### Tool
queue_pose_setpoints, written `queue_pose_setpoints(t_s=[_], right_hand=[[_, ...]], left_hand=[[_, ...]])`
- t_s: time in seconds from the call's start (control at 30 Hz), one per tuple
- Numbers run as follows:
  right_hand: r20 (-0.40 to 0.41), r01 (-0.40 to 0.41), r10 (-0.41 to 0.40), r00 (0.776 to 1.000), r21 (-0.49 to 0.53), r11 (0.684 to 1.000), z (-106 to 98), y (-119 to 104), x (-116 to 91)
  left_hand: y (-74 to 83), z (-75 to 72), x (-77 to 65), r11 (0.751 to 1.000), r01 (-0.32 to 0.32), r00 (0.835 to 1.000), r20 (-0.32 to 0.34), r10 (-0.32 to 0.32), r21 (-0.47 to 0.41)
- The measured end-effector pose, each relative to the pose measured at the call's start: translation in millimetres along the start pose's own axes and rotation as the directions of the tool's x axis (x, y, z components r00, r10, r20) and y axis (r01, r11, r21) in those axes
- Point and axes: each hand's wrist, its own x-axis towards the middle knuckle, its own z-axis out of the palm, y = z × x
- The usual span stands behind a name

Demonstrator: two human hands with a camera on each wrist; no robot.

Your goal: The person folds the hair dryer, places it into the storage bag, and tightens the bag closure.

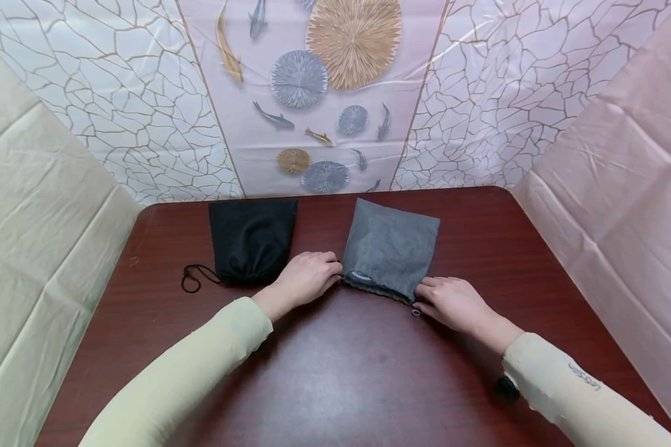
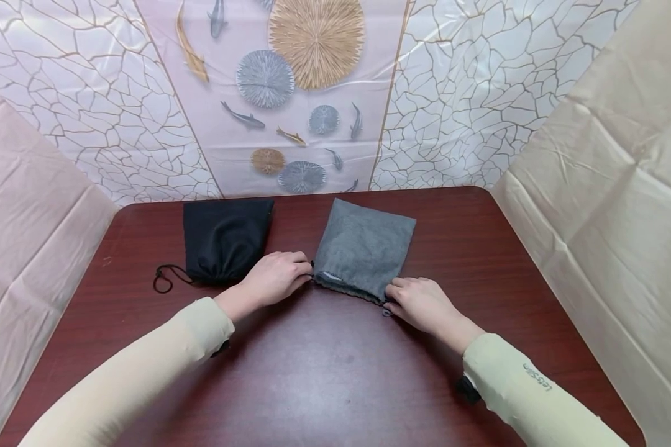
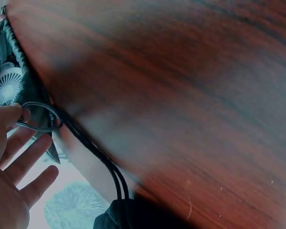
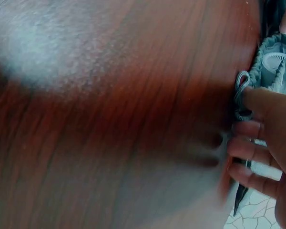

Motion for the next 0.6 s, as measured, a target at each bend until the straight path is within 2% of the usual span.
queue_pose_setpoints(t_s=[0.1,0.2,0.37,0.6], right_hand=[[-0.023,0.058,-0.057,0.998,0.023,0.998,-0.6,4.6,-2.4],[-0.066,0.083,-0.079,0.995,0.068,0.994,-5.5,10.0,-6.6],[-0.135,0.068,-0.049,0.990,0.144,0.987,-27.4,21.1,-8.7],[-0.166,0.053,-0.034,0.986,0.115,0.992,-62.2,36.7,-10.4]], left_hand=[[-0.5,-4.7,0.1,1.000,0.002,1.000,-0.016,-0.002,-0.021],[-0.8,-10.9,0.5,0.999,0.009,1.000,-0.028,-0.010,-0.039],[-3.8,-25.2,0.3,0.998,0.037,0.998,-0.045,-0.040,-0.060],[-8.0,-48.5,-6.2,0.996,0.036,0.996,-0.079,-0.043,-0.077]])
